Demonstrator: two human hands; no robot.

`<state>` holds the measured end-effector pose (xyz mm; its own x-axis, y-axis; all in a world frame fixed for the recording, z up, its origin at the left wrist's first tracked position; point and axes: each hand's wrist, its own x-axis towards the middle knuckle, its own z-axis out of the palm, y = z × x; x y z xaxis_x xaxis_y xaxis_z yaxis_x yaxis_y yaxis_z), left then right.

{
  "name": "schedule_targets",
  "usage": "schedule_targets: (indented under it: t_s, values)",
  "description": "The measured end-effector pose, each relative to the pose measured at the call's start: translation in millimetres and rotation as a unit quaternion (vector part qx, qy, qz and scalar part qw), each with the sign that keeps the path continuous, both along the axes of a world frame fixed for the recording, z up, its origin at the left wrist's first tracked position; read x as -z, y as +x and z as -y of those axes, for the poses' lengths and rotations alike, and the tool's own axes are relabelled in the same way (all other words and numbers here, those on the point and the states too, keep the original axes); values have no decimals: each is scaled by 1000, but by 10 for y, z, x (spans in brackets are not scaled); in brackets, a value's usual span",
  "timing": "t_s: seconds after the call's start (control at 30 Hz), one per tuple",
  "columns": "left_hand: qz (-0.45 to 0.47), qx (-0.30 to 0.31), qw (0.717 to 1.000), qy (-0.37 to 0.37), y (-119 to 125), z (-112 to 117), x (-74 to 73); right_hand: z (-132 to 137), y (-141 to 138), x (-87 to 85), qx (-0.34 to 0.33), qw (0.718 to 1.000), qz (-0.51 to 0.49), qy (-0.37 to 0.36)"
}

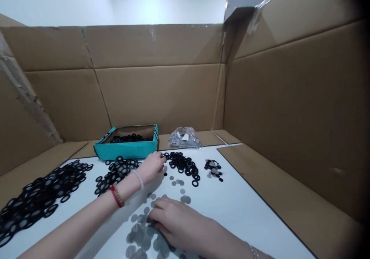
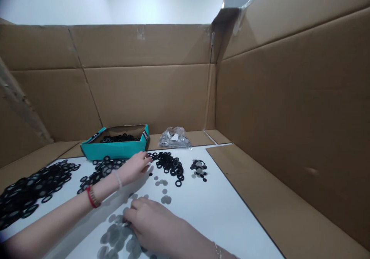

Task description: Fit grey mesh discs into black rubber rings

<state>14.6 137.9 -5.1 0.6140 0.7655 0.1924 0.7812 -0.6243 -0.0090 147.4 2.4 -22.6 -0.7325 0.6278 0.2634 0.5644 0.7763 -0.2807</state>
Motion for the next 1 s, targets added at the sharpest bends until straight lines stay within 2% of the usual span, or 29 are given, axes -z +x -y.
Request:
schedule_targets:
  t_s: [0.1,0.2,0.3,0.43,0.53,0.63,0.73,0.83,0.87,0.93,1.0]
  values:
    - [4,29,999,-11,335,-192,135,-17,-9,41,14,999,21,38]
    - [22,39,998,-38,478,-408,185,-25,-34,100,17,996,31,78]
    - [51,40,995,-73,502,-537,196,-16,-61,143,-5,994,32,104]
    - [113,23,986,-120,468,-593,191,-4,-66,153,-28,993,26,109]
    - [178,5,972,-152,423,-584,148,-1,-48,137,-37,996,16,85]
    - [258,-10,946,-198,339,-484,45,13,-19,85,-26,999,-22,24]
    - [328,-19,903,-277,165,-229,-85,25,18,5,5,992,-94,-81]
    - [378,-29,856,-351,-109,156,-166,3,39,-37,32,967,-168,-190]
    - [405,-34,831,-381,-208,290,-173,-15,39,-35,41,955,-188,-226]
    - [491,-56,735,-463,-389,531,-152,-67,27,-7,44,923,-234,-303]
    - [546,-72,662,-509,-516,706,-94,-133,7,41,42,887,-284,-362]
